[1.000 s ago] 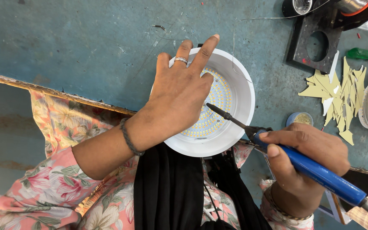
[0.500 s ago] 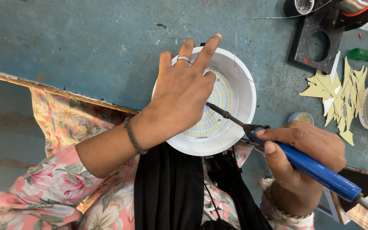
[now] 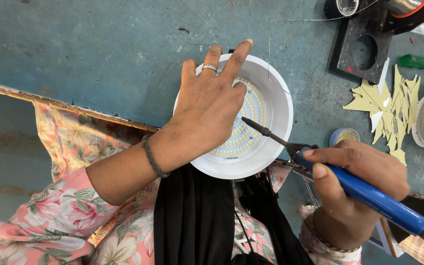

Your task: The person uses a soldering iron to attach wires to an LED panel inside a white circular housing. They apply flux, solder multiple points, and connect a black power cable to the back of the housing.

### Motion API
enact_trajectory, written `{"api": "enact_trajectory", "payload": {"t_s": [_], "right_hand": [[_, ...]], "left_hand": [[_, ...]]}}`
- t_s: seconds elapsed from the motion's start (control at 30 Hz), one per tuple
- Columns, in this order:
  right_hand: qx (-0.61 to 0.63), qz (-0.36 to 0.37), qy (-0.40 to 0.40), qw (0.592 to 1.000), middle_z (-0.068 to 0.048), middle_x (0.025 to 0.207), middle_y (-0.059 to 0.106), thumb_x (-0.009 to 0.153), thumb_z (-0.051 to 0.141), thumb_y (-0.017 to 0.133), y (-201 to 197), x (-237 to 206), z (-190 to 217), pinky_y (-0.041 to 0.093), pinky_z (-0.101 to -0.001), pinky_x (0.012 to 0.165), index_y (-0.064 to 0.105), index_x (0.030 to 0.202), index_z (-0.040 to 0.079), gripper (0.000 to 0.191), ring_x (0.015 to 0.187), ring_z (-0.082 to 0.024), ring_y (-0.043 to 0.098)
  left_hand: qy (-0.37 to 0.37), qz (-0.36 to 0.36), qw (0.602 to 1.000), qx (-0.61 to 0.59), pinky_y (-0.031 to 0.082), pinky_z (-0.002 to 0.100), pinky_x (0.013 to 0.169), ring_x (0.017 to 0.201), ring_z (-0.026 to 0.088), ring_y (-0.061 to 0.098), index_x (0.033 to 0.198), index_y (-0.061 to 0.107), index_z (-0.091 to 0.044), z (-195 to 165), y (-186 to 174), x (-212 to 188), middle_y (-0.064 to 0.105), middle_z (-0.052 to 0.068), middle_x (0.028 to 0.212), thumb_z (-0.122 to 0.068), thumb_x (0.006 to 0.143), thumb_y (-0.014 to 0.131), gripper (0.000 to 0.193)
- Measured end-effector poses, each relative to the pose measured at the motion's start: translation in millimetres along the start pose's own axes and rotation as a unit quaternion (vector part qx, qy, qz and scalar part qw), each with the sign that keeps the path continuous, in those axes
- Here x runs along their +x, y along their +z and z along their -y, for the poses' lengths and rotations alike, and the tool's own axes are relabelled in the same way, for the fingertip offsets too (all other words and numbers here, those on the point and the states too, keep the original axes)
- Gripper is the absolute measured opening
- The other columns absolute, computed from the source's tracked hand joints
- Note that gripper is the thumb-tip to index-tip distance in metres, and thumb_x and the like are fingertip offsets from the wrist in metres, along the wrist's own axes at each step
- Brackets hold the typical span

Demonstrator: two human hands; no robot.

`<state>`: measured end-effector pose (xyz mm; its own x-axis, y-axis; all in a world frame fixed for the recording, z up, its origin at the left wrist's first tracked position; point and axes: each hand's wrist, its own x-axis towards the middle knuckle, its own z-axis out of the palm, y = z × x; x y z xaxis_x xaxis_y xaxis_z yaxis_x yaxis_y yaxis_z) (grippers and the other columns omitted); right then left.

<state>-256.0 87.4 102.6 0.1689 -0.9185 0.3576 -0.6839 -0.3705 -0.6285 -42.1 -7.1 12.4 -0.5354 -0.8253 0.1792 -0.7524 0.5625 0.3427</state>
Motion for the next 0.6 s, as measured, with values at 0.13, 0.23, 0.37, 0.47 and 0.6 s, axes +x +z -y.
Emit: {"api": "enact_trajectory", "payload": {"t_s": [0.13, 0.23, 0.37, 0.47, 0.6], "right_hand": [[-0.006, 0.002, 0.007, 1.000, -0.008, 0.071, 0.066, 0.085, 0.012, 0.072, 3.4, 0.2, 2.2, 0.038, -0.0234, 0.051, 0.072, 0.090, -0.003, 0.016, 0.051, -0.012, 0.055], [0.000, 0.009, -0.001, 1.000, -0.008, 0.072, 0.065, 0.084, 0.011, 0.072, 4.7, 3.3, 3.1, 0.037, -0.0239, 0.050, 0.072, 0.090, -0.003, 0.016, 0.049, -0.012, 0.053], [0.001, 0.015, -0.003, 1.000, -0.007, 0.071, 0.065, 0.082, 0.011, 0.072, 5.7, 6.7, 3.4, 0.034, -0.0249, 0.049, 0.071, 0.089, -0.004, 0.016, 0.047, -0.011, 0.049], [-0.002, 0.019, -0.005, 1.000, -0.007, 0.070, 0.064, 0.083, 0.011, 0.072, 6.1, 7.0, 3.9, 0.033, -0.0249, 0.049, 0.071, 0.089, -0.003, 0.016, 0.047, -0.011, 0.049], [-0.009, 0.022, 0.001, 1.000, -0.007, 0.068, 0.063, 0.082, 0.011, 0.072, 6.6, 6.9, 4.7, 0.033, -0.0249, 0.049, 0.072, 0.088, -0.003, 0.016, 0.047, -0.011, 0.048]], "left_hand": [[-0.003, 0.025, 1.000, -0.008, 0.038, 0.050, 0.076, 0.135, 0.046, 0.040, 0.077, 0.076, -0.007, 1.5, -0.5, 1.6, 0.029, 0.014, 0.160, -0.005, 0.062, 0.073, 0.015], [0.003, 0.008, 1.000, -0.005, 0.038, 0.050, 0.077, 0.136, 0.046, 0.041, 0.079, 0.076, -0.007, 1.9, -0.6, -0.3, 0.030, 0.014, 0.160, -0.005, 0.064, 0.073, 0.016], [0.003, -0.003, 1.000, -0.001, 0.039, 0.050, 0.077, 0.135, 0.046, 0.041, 0.079, 0.076, -0.007, 2.3, 1.0, -0.2, 0.031, 0.015, 0.160, -0.006, 0.064, 0.074, 0.014], [0.007, -0.007, 1.000, -0.007, 0.039, 0.051, 0.077, 0.134, 0.046, 0.041, 0.079, 0.076, -0.007, 2.7, 2.0, -0.3, 0.032, 0.015, 0.159, -0.006, 0.063, 0.073, 0.016], [0.009, -0.017, 1.000, -0.006, 0.039, 0.051, 0.078, 0.134, 0.046, 0.042, 0.079, 0.076, -0.006, 2.6, 2.5, -1.7, 0.033, 0.015, 0.160, -0.006, 0.065, 0.073, 0.014]]}}
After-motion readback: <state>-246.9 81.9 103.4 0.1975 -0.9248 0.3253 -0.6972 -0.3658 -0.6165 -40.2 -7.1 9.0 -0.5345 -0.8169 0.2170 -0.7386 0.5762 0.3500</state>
